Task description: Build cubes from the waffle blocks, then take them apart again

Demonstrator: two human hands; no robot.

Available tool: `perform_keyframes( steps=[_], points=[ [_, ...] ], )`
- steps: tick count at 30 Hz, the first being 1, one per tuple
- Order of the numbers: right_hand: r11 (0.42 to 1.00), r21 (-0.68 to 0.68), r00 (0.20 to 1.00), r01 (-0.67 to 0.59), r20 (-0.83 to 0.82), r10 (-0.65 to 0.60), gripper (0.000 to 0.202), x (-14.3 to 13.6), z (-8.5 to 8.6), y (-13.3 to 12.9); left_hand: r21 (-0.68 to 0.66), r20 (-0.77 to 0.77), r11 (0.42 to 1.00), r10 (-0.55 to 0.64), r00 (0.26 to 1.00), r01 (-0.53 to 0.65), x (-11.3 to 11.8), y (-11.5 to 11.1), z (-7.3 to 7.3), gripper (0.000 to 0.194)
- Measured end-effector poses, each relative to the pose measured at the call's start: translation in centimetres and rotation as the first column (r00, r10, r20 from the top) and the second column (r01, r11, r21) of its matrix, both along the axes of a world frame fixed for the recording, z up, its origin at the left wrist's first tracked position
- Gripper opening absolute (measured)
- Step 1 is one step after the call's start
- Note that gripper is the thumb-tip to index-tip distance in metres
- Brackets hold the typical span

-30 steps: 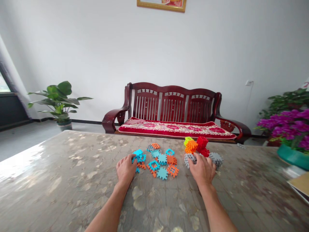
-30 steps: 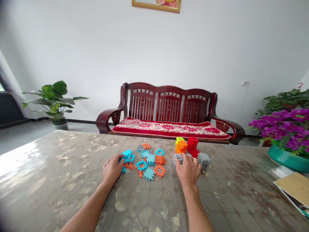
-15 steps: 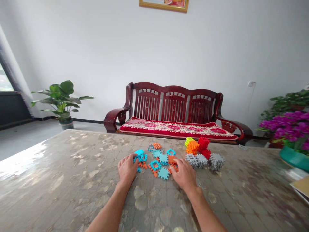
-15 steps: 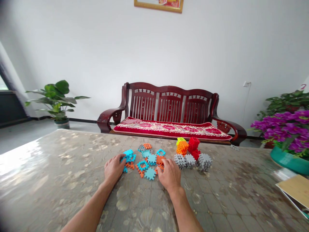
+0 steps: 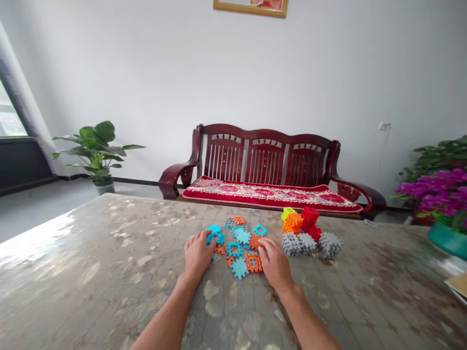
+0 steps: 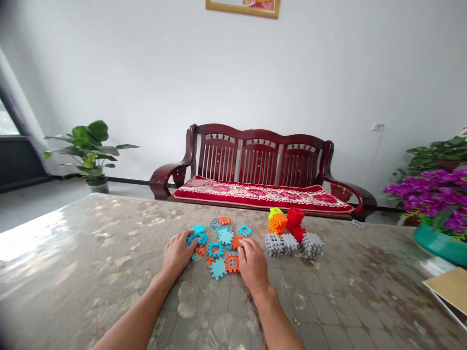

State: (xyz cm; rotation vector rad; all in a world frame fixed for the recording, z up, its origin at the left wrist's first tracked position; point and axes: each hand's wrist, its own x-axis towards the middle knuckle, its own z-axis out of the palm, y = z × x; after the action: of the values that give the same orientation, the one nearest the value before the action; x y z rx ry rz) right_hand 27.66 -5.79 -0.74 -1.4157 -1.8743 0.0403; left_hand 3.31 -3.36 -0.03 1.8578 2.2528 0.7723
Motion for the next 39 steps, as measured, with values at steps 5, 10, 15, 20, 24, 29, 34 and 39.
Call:
perform_keyframes(
  steps=[5, 10, 15, 20, 24, 29, 34, 39],
  points=[
    [0.991, -0.012, 0.977, 0.131, 0.168, -0.128, 0.044, 0.6, -1.4, 0.9, -0.012, 0.003, 1.000, -0.006, 1.000, 0.006, -0.1, 0.1, -0.2, 0.039],
    [0.990, -0.140, 0.984, -0.025, 0.170, 0.049, 0.040, 0.4, -1.4, 0.6, -0.012, 0.009, 1.000, -0.023, 1.000, 0.023, -0.3, 0.3, -0.4, 0.039],
    [0.984, -0.134, 0.992, -0.114, 0.044, 0.120, 0.040, 0.5, -0.7, 0.4, -0.006, -0.002, 1.000, -0.022, 1.000, 0.022, -0.2, 0.2, -0.4, 0.038],
    [0.998, -0.038, 0.996, 0.041, 0.079, -0.038, 0.042, 0.9, -1.6, 1.2, -0.001, 0.003, 1.000, -0.027, 1.000, 0.027, -0.2, 0.1, -0.4, 0.037],
    [0.997, -0.021, 0.983, 0.073, 0.172, -0.069, 0.047, 0.9, -2.5, 1.9, -0.006, 0.014, 0.999, -0.044, 0.999, 0.044, -0.2, 0.2, -0.5, 0.037],
    [0.993, -0.047, 0.961, 0.107, 0.263, -0.091, 0.050, 0.7, -2.9, 2.6, -0.004, -0.006, 0.989, -0.145, 0.989, 0.145, -0.1, 0.3, -0.4, 0.033],
    [0.991, -0.082, 0.945, 0.108, 0.319, -0.077, 0.048, 0.6, -2.7, 2.9, 0.007, -0.027, 0.986, -0.166, 0.986, 0.166, 0.0, 0.3, -0.3, 0.032],
    [0.981, -0.141, 0.936, 0.131, 0.345, -0.075, 0.049, 0.4, -2.1, 2.7, 0.005, -0.027, 0.984, -0.180, 0.983, 0.180, 0.0, 0.3, -0.5, 0.030]
  ],
)
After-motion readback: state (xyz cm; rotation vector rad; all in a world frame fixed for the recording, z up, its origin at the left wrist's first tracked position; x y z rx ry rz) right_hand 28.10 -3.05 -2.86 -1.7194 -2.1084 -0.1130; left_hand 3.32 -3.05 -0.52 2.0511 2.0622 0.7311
